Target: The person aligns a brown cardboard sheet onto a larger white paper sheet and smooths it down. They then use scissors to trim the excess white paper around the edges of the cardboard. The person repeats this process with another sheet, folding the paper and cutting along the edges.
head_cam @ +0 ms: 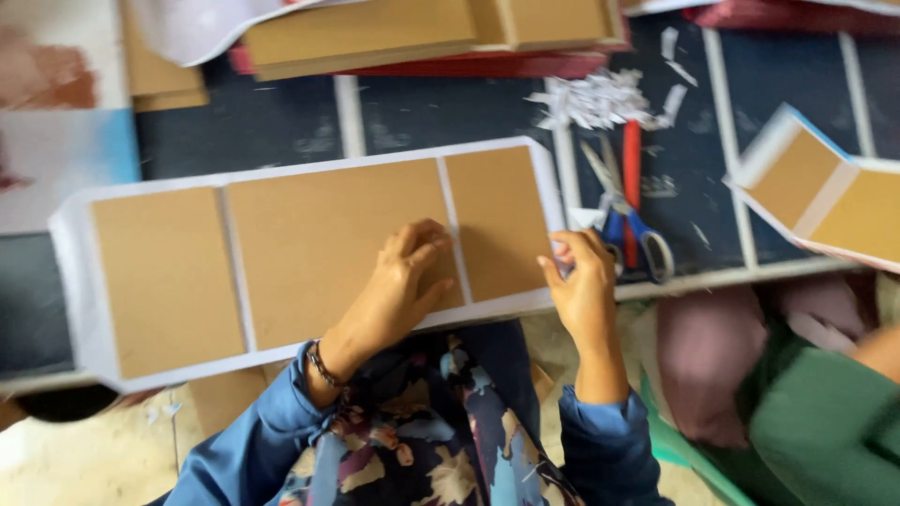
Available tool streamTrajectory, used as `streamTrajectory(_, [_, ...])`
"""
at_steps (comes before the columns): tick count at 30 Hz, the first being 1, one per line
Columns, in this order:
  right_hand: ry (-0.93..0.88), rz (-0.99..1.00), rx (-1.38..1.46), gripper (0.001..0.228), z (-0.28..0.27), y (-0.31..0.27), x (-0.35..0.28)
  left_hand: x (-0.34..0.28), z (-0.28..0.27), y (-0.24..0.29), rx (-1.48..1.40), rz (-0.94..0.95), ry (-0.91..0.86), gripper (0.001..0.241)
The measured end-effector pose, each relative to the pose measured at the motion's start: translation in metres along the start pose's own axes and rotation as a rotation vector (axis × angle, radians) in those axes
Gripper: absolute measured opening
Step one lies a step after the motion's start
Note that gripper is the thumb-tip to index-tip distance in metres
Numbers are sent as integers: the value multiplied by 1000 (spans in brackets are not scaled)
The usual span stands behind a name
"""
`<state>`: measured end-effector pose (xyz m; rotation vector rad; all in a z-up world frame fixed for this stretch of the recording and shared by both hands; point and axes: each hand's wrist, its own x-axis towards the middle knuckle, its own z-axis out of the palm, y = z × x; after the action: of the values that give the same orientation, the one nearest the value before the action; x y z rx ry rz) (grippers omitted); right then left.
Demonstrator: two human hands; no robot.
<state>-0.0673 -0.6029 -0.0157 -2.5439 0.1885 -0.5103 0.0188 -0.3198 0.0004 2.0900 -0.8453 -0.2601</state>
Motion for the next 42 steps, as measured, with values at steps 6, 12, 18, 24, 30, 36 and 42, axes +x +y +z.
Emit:
streamTrajectory(6, [-156, -118, 267, 28, 33, -91, 8, -92, -65, -48, 237, -79, 344, 33])
streamTrajectory(12, [-255, -215, 167, 42, 64, -134, 21, -194, -150, -95, 572, -328, 564, 37])
streamTrajectory(18, [-330, -137, 175, 41, 56, -119, 26, -246, -178, -116, 503, -445, 711, 33])
streamTrajectory(24, [-340, -63, 137, 34, 59, -113, 21, -256, -185, -112, 287, -470, 829, 22])
streamTrajectory(30, [-431, -147, 233, 43, 71, -157, 24, -248, -185, -117, 262, -375, 815, 33])
streamTrajectory(36, [-552, -486, 198, 52, 141, -262, 11, -234, -178, -122, 268, -427, 675, 42])
streamTrajectory(42, [-534, -558, 39, 72, 171, -270, 7, -233, -177, -130, 208, -506, 637, 44])
